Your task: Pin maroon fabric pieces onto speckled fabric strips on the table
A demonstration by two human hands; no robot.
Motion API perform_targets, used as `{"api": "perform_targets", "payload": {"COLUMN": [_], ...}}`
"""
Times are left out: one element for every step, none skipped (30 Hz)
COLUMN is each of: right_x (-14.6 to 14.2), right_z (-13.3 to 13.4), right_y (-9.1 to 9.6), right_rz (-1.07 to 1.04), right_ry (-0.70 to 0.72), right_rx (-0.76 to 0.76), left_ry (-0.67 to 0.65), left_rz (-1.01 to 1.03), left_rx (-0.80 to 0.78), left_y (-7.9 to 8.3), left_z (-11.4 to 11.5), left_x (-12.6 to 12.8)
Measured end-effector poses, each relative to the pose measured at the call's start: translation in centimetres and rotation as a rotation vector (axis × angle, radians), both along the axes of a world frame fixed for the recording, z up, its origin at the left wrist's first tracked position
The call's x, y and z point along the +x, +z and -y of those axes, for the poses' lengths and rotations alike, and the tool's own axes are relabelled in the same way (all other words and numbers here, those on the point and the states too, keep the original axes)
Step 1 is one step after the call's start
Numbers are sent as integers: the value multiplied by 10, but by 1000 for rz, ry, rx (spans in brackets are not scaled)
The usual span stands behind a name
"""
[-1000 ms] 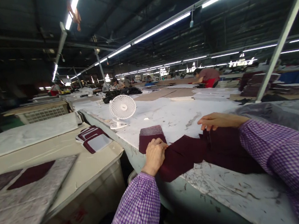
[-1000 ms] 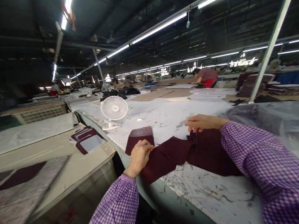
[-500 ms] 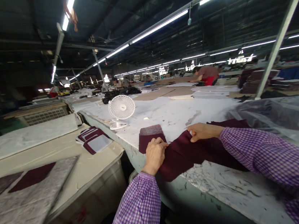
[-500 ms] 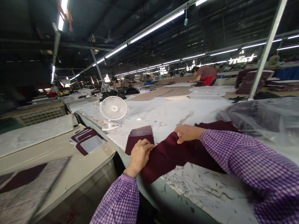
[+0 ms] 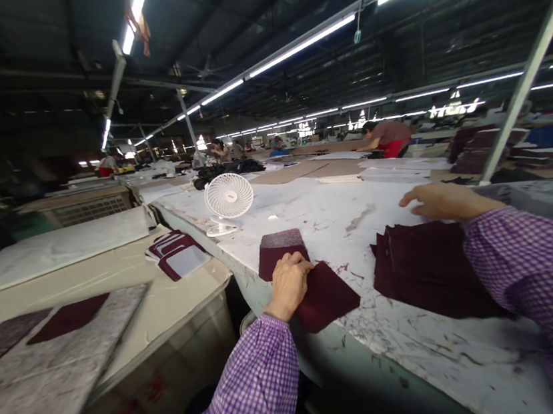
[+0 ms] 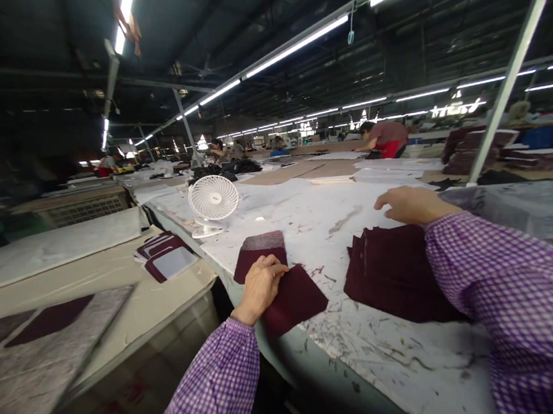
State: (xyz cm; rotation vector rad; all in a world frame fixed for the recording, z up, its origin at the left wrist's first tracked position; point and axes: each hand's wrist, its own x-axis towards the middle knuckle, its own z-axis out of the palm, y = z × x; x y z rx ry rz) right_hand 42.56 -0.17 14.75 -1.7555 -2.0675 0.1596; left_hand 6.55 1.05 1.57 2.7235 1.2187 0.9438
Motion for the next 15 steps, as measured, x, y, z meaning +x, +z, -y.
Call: {"api": "perform_targets", "payload": {"right_x": [-19,-42,-67,-92,-116,-137,-155,-170,-180,-186,-189,-189,-188,-186,-183], "right_z": [-1,0,2,4,6,8,11,12,13,14,13,13,12,10,9], "right_y": [0,-1,-4,-10,-19,-29,-42,-54,-67,-78,-87,-94,-100,-103,-105], "right_rz": [62,80,97,103,101,99,94,115,141,154,164,167,163,159,155], "right_ry": [-58,-43,13,103,194,320,414,473,512,521,512,494,475,464,467], "right_rx": [32,48,51,37,20,-2,8,42,60,76,93,104,117,129,139], "left_ry": [0,-1,-2,-3,-3,-2,-3,-4,-9,-18,-29,-36,-35,-27,-14], "left_rz": [-6,-13,-20,-26,-31,-33,-35,-35,-34,-29,-17,2,28,55,82], "left_rx": [0,1,1,1,1,3,4,3,-2,-12,-26,-40,-52,-59,-62], "left_y": [1,1,2,2,3,3,3,3,3,3,3,3,2,2,2], "left_z": [0,0,0,0,0,0,0,0,-1,-2,-2,-2,-2,-2,-1], "left_x": [0,0,0,0,0,0,1,1,0,-1,-3,-6,-9,-14,-19]}}
